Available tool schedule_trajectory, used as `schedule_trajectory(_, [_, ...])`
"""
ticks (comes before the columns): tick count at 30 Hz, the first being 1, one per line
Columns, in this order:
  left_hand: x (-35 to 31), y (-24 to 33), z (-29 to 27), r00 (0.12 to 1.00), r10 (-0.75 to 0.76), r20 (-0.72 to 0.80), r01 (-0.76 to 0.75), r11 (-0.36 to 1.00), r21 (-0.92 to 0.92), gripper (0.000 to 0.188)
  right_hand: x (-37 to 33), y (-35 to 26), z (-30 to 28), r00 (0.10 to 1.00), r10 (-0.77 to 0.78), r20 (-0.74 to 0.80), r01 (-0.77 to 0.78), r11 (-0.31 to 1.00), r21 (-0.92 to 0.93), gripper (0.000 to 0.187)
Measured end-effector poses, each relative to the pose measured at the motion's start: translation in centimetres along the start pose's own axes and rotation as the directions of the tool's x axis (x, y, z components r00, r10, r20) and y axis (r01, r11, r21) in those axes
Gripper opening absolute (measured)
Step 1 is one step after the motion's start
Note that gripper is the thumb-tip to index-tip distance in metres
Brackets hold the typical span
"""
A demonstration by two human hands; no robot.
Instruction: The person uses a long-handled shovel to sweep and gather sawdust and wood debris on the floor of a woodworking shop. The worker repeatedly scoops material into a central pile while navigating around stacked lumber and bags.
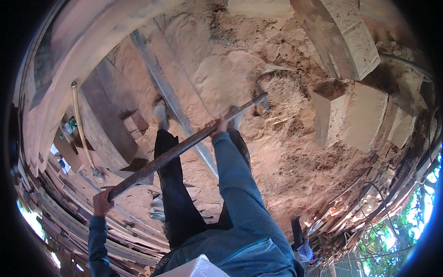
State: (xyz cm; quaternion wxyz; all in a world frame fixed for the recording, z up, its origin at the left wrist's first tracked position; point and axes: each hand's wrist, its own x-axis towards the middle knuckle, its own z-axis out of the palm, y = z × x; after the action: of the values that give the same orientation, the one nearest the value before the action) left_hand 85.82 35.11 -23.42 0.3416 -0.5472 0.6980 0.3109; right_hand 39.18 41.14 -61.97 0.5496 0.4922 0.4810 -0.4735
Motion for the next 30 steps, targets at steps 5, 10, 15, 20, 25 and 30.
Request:
schedule_trajectory(5, [2.4,-2.2,0.0,0.997,0.006,0.074,0.0,0.997,-0.083,0.038,1.3,-0.5,0.1,0.996,0.063,-0.058,-0.062,0.998,0.026,0.039])
schedule_trajectory(10, [3.4,-1.8,4.0,0.996,0.04,0.077,-0.035,0.997,-0.072,0.042,1.0,-2.2,-1.2,0.99,-0.08,-0.115,0.075,0.996,-0.053,0.034])
schedule_trajectory(15, [2.4,-2.6,6.0,0.996,0.079,0.033,-0.077,0.995,-0.071,0.05,0.5,-2.1,-1.5,0.988,-0.129,-0.087,0.117,0.985,-0.129,0.033])
schedule_trajectory(20, [1.7,-3.8,5.4,0.996,0.06,0.061,-0.057,0.997,-0.053,0.043,-1.8,-1.0,-0.9,0.991,-0.124,-0.044,0.121,0.99,-0.07,0.032])
schedule_trajectory(25, [0.3,-5.2,5.1,0.994,0.085,0.065,-0.083,0.996,-0.036,0.047,-5.7,-1.6,-0.6,0.993,-0.122,0.001,0.122,0.992,-0.032,0.033])
schedule_trajectory(30, [-3.1,-6.6,3.6,0.985,0.037,0.168,-0.035,0.999,-0.019,0.05,-12.2,-0.8,0.2,0.962,-0.27,-0.045,0.264,0.959,-0.105,0.035])
